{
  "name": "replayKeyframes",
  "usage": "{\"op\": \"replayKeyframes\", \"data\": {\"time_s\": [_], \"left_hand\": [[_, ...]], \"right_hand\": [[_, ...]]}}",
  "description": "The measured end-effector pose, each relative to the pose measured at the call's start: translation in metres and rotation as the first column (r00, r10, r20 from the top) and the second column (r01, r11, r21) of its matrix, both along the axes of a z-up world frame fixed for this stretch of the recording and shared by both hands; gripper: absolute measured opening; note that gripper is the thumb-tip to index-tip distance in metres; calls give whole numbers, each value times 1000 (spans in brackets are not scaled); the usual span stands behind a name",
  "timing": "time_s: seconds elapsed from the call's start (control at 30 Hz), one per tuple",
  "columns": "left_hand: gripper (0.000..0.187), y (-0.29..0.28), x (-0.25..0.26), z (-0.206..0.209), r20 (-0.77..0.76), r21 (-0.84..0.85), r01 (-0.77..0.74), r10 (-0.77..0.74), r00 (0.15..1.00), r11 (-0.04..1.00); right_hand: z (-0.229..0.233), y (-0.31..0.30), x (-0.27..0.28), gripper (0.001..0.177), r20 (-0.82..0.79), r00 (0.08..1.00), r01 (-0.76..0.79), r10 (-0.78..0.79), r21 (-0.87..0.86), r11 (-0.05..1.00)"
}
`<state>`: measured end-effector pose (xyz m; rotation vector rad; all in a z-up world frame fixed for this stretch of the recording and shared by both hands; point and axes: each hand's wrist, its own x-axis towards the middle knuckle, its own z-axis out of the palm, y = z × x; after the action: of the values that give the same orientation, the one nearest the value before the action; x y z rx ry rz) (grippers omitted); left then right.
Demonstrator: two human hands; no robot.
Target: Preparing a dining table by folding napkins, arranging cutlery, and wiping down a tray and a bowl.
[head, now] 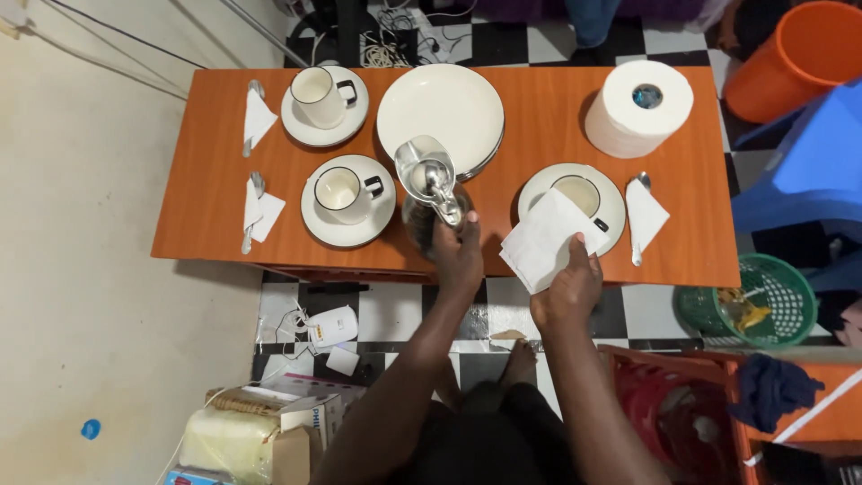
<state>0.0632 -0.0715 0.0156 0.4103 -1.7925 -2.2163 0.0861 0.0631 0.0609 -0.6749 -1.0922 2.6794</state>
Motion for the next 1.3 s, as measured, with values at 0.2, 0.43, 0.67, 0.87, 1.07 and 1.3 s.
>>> {"op": "replayKeyframes", "data": {"time_s": [0.2, 0.43, 0.67, 0.87, 1.07, 1.3], "left_hand": [[47, -18, 16, -8, 57, -179, 37, -27, 998, 983], [56, -3, 65, 20, -15, -211, -73, 71, 997, 975], [59, 96, -43, 26, 127, 67, 626, -629, 767, 777], [54, 195, -105, 44, 204, 412, 665, -774, 599, 623], [34, 314, -154, -65, 345, 287, 508, -582, 736, 812], [35, 362, -164, -99, 467, 27, 417, -380, 798, 909]], "right_hand": [[-1, 1, 0, 45, 56, 998, -4, 1, 47, 999], [42, 32, -1, 45, -96, 994, 57, -45, 130, 990], [25, 133, -14, 26, -84, 994, -36, 65, 307, 951], [-9, 238, -64, 24, 127, 991, -86, 35, 421, 903], [-73, 332, -111, 26, 319, 945, -241, 73, 525, 816], [-173, 393, -132, 27, 437, 899, -334, 24, 650, 683]]}}
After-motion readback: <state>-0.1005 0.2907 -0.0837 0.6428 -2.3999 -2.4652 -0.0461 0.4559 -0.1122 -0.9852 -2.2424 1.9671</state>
